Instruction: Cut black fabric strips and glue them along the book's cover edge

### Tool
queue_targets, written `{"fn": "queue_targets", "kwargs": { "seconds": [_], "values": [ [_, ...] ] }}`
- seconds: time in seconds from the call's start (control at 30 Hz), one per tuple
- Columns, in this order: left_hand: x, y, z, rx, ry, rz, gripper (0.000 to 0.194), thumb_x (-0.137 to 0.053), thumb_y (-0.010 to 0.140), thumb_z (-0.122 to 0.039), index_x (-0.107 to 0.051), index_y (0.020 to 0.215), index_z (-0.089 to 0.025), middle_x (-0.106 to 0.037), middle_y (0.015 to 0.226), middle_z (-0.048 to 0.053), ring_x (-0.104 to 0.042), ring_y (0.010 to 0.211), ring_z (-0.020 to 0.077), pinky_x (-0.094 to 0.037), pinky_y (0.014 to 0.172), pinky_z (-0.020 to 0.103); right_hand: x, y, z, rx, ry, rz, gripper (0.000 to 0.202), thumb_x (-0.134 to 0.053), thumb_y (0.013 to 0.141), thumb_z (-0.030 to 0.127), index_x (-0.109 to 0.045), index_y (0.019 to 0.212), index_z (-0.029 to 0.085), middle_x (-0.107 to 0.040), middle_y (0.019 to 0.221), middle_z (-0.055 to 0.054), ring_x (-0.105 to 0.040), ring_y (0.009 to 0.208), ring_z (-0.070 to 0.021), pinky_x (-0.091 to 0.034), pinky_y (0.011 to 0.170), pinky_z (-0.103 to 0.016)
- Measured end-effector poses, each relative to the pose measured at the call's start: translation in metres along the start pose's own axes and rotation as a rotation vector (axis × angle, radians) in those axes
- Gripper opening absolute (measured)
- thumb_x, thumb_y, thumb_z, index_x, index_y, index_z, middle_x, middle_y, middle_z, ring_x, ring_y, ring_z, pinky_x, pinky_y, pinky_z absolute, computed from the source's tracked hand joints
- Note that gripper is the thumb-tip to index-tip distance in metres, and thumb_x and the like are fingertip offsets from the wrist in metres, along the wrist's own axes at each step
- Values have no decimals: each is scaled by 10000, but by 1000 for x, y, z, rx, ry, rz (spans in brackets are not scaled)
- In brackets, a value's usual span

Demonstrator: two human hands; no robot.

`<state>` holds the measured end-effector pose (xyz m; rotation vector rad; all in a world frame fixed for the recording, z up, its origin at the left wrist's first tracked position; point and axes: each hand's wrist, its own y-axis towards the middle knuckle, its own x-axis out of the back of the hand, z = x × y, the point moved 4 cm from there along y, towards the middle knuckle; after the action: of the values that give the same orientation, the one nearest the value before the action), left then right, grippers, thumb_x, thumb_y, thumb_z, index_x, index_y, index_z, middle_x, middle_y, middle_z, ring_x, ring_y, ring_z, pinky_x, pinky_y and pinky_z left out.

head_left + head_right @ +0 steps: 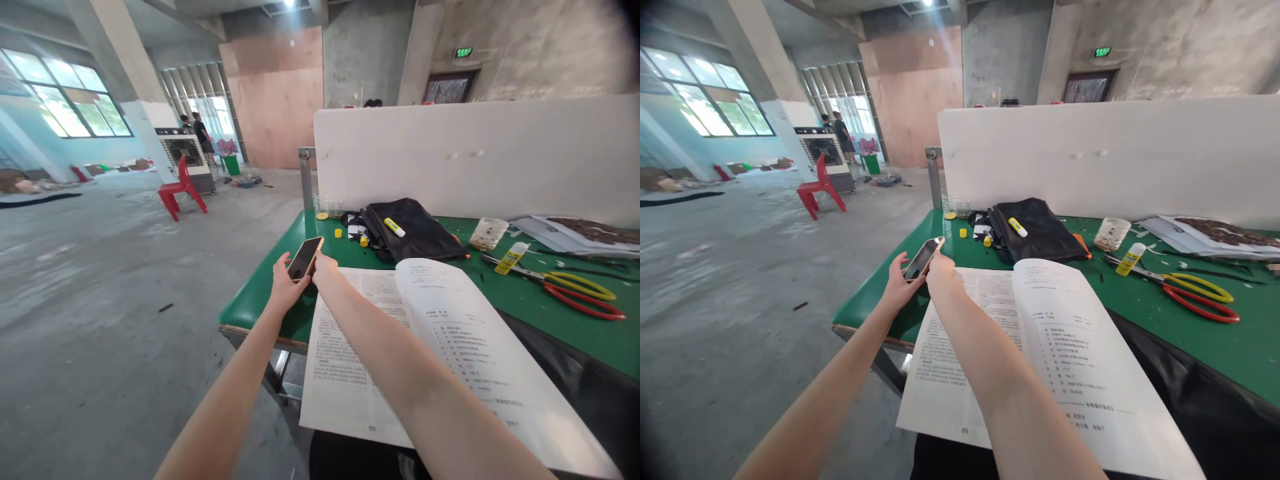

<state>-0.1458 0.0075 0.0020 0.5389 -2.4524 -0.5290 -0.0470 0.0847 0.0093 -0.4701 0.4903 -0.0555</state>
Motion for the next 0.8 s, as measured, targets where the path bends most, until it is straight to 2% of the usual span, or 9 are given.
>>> {"fn": "queue_targets", "kwargs": {
  "seconds": [0.13,0.27,0.37,0.5,0.67,0.8],
  "values": [
    [2,-1,-10,-81,31,23,840,-691,684,-339,-242,1365,-138,-368,1263,180,-420,1173,295,-389,932,429,-2,1,0,-46,43,-31,248,-456,916,299,-509,1078,119,-597,772,-21,-613,697,-136,-531,625,-258],
    [5,-4,-21,-160,132,-27,826,-694,670,-302,-261,1351,-125,-397,1225,174,-386,1188,301,-353,966,440,-3,-6,6,-84,42,46,195,-415,931,224,-505,1057,105,-606,725,-19,-616,675,-125,-534,652,-250],
    [3,-5,-24,-204,253,-66,807,-685,657,-256,-274,1343,-148,-420,1204,155,-390,1173,308,-340,965,461,-2,-17,10,-119,-1,119,202,-409,932,256,-532,992,108,-613,706,-38,-622,663,-138,-535,663,-264],
    [-2,-4,-19,-189,342,-103,818,-686,638,-224,-264,1335,-156,-424,1191,151,-406,1155,312,-367,930,463,0,-36,19,-133,-82,186,289,-420,922,365,-540,950,104,-607,704,-65,-626,694,-165,-532,694,-299],
    [-3,-3,-15,-158,426,-105,837,-714,624,-211,-263,1328,-156,-408,1190,158,-417,1148,332,-383,905,479,4,-54,45,-43,-166,193,204,-499,884,309,-520,938,113,-584,767,-62,-604,755,-153,-495,771,-286],
    [-4,-2,-13,-83,401,-87,854,-742,620,-230,-262,1324,-175,-371,1228,155,-420,1162,333,-385,923,479,9,-80,77,51,-172,227,135,-449,890,271,-491,882,143,-570,819,-58,-589,720,-135,-496,721,-274]
  ]
}}
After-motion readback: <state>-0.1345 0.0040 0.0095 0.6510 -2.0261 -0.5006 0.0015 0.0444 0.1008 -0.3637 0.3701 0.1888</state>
